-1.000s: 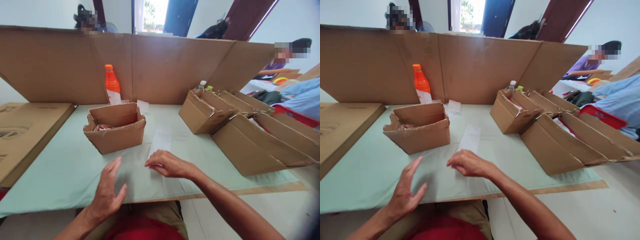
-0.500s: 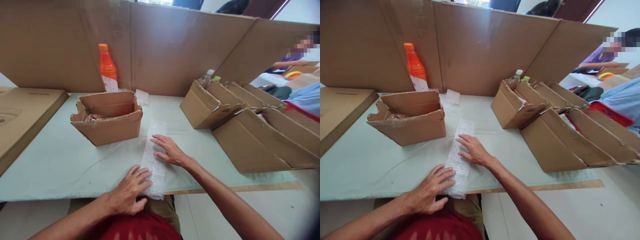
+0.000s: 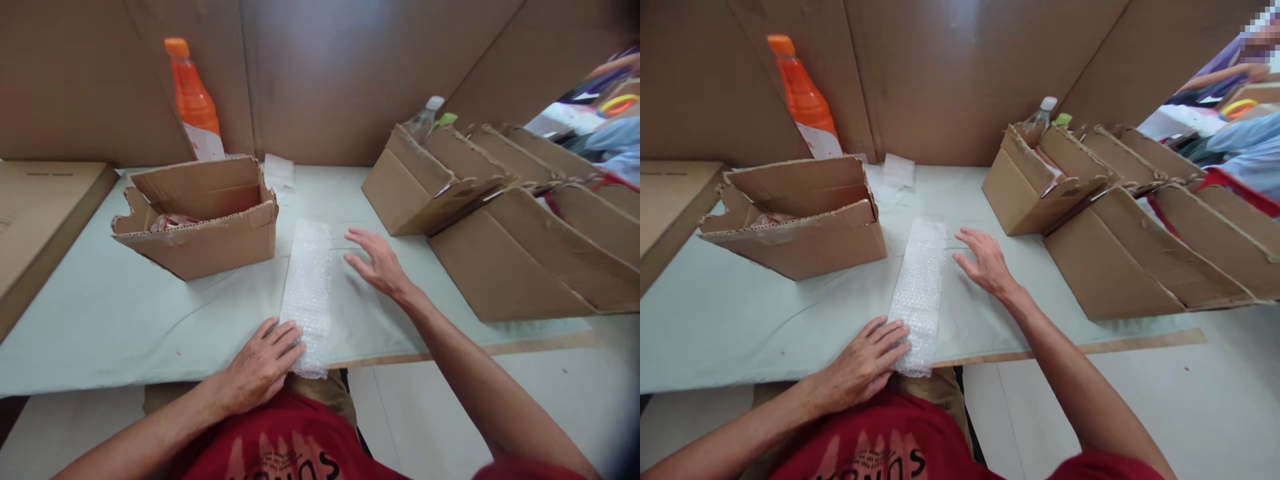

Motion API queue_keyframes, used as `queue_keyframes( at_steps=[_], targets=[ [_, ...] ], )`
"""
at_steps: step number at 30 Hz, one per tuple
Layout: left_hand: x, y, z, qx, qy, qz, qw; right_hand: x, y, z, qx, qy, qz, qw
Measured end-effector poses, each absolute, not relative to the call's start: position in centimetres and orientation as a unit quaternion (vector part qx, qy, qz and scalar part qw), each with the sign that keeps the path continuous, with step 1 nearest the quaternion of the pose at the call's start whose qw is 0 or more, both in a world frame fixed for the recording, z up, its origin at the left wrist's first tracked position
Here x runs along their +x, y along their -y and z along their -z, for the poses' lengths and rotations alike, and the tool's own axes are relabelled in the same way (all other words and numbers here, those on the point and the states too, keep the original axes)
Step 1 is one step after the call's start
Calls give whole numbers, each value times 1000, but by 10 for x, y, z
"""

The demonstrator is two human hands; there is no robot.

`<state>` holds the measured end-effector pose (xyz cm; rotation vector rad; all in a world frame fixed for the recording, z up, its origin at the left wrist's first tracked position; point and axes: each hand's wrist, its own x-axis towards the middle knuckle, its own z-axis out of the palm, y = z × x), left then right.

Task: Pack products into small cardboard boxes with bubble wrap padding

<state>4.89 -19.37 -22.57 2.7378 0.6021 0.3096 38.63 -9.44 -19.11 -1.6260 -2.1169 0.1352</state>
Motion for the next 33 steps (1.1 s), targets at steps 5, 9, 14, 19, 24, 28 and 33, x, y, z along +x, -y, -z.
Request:
queue_keyframes(
  at_steps=[5,9,14,19,24,28,33],
  targets=[
    [49,194,224,951,-201,-168,166,364,222,191,-500,835,-140,184],
    [52,193,225,935,-206,-227,177,331,257,204,-472,852,-160,157],
    [60,186,217,886,-256,-284,262,299,244,220,-480,813,-166,285],
    [67,174,206,805,-381,-289,350,290,233,220,-570,680,-253,385],
    [78,157,209,748,-468,-247,400,298,231,218,-628,641,-168,409],
    [86,146,211,752,-489,-227,378,306,237,213,-576,714,-14,398],
    [87,143,215,765,-488,-239,347,300,226,217,-497,821,-4,281]
  ],
)
